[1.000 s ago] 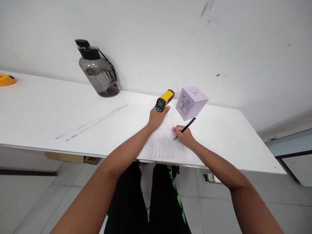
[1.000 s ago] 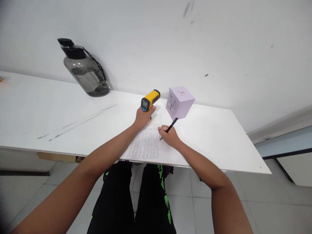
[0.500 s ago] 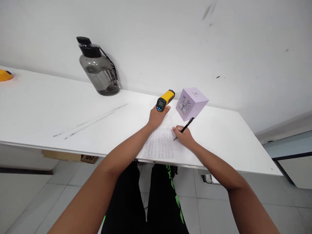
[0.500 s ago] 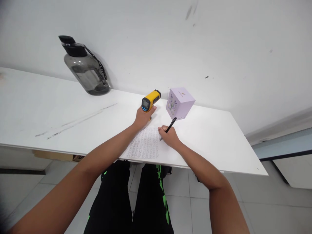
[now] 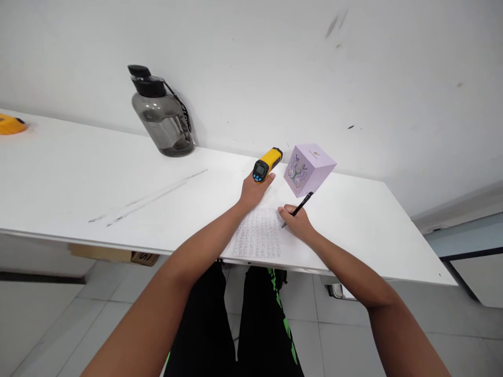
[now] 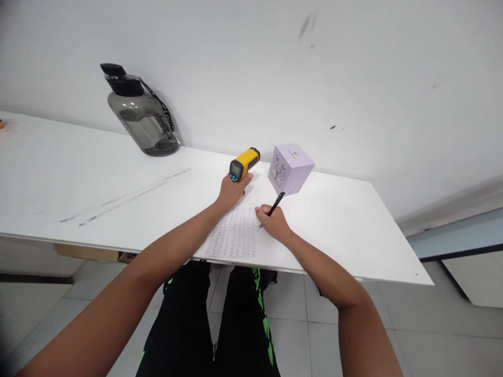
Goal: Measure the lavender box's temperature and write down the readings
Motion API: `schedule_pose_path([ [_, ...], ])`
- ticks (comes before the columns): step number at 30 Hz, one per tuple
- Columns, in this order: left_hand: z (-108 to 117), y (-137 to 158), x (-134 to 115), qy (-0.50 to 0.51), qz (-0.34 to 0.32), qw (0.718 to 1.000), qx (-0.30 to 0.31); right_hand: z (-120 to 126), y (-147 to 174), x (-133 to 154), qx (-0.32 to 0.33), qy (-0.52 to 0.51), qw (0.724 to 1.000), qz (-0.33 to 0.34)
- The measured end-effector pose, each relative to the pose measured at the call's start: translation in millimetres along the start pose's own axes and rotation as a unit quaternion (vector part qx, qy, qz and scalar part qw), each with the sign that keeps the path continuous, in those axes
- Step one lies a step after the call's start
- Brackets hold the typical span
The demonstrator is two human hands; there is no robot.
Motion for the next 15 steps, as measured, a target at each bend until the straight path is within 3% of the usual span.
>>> schedule_pose_path([
  [7,0.7,0.9,-0.7,0.009,0.0,1.0,0.001,-4.7,-2.4,-2.7,0.055,-0.008,0.998,-0.003],
  [15,0.5,3.1,-1.3,0.013,-0.001,1.0,0.01,3.8,-2.5,-2.7,0.045,0.002,0.999,0.015],
])
Point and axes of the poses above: each hand's wrist, its own y-axis away from the middle knuckle, its own z-axis out of the back of the hand, x = y × z, the point moved 7 cm from there along -y, towards the middle knuckle, and after that the axes turned 8 degrees about z, right-handed, at the moved point
